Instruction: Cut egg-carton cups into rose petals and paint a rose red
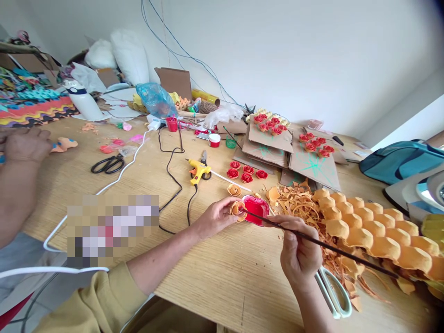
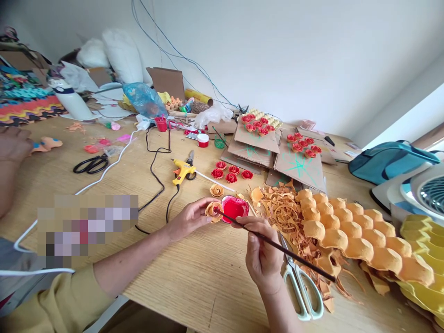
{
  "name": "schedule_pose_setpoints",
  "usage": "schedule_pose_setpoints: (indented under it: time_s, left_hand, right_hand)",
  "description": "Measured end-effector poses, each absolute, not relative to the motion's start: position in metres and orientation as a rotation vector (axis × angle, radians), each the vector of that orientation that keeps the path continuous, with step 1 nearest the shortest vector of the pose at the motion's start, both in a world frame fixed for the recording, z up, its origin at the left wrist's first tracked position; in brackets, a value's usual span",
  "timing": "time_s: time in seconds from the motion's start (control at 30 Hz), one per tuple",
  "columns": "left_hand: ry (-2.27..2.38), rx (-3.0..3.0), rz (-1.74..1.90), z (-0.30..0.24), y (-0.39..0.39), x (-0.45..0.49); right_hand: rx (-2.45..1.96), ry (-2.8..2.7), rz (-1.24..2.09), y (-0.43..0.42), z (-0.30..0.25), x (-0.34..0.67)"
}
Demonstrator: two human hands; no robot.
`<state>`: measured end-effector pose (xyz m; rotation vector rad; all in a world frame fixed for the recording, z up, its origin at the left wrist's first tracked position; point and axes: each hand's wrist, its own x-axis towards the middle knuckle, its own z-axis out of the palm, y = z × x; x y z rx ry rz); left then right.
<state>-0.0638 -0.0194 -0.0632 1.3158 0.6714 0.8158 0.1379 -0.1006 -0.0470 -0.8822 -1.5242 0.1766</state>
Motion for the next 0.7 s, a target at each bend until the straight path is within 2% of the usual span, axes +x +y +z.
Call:
schedule_pose_setpoints:
  time_s: [0.7]
  left_hand:
    - [0.812,1.789,0.909,-0.0686,-0.0228,-0.0624]
  right_hand:
    - [-0.831,-1.774,0.196,-0.1064,-0.0496,0.1421]
